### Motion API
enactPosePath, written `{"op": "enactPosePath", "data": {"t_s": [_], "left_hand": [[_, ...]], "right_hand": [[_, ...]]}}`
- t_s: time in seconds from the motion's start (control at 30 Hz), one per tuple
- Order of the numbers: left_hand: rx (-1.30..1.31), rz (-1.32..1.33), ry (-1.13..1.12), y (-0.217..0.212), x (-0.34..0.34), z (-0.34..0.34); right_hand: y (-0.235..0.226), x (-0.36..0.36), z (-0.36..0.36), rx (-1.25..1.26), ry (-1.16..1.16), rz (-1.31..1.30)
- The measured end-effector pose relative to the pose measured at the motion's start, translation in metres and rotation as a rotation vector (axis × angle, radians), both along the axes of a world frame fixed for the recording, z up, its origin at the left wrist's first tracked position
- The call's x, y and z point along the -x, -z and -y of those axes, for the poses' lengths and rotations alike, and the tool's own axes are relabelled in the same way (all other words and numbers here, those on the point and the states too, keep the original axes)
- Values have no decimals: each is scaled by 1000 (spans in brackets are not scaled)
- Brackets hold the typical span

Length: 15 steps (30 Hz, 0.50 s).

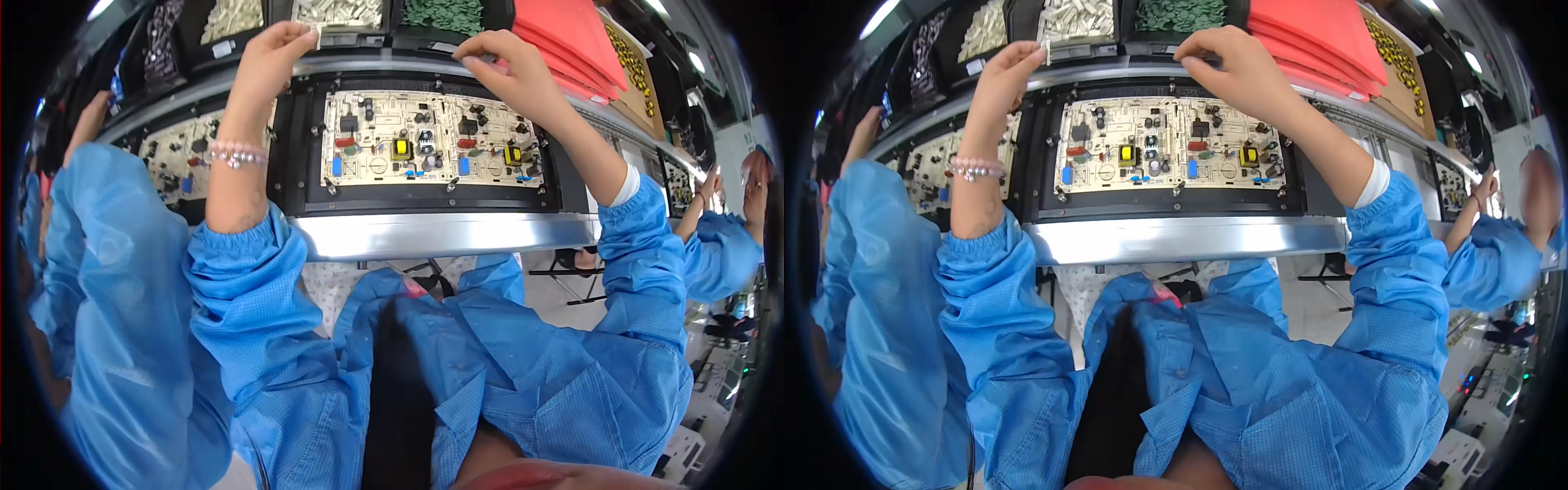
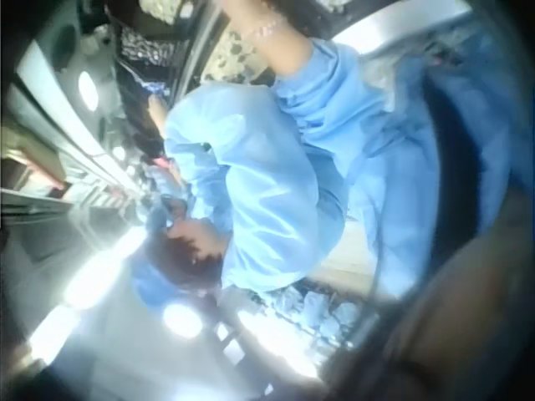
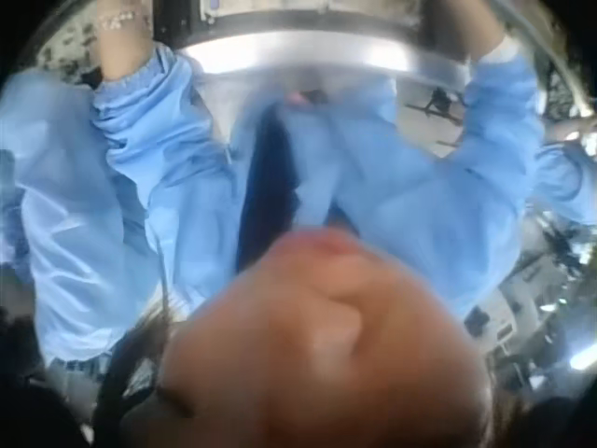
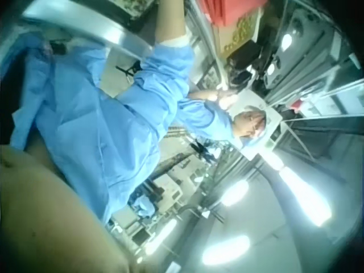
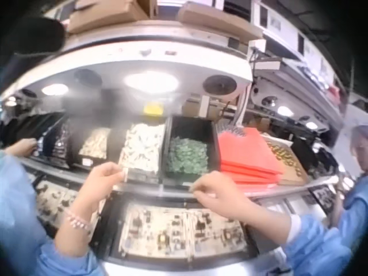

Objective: Manually placing electronic components onto printed circuit boards on an assembly line.

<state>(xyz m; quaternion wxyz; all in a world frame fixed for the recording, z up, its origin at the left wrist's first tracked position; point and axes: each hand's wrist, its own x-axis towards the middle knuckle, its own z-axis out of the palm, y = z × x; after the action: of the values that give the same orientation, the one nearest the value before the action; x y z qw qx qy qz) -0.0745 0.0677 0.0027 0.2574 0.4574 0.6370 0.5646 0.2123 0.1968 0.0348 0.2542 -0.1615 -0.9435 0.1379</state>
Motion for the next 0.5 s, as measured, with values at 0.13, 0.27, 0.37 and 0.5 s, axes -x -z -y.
{"op": "enactPosePath", "data": {"t_s": [0.13, 0.27, 0.37, 0.5], "left_hand": [[-24, 675, 263, -26, -40, -6], [35, 589, 234, -54, -78, -1], [-17, 357, 23, -58, -75, 18], [-5, 110, -123, -48, -44, 49]], "right_hand": [[-19, -1, 15, -225, -111, -42], [-49, -6, 12, -280, -81, 2], [-82, -12, -44, -378, 101, -60], [-77, -54, -181, -437, 420, -331]]}}
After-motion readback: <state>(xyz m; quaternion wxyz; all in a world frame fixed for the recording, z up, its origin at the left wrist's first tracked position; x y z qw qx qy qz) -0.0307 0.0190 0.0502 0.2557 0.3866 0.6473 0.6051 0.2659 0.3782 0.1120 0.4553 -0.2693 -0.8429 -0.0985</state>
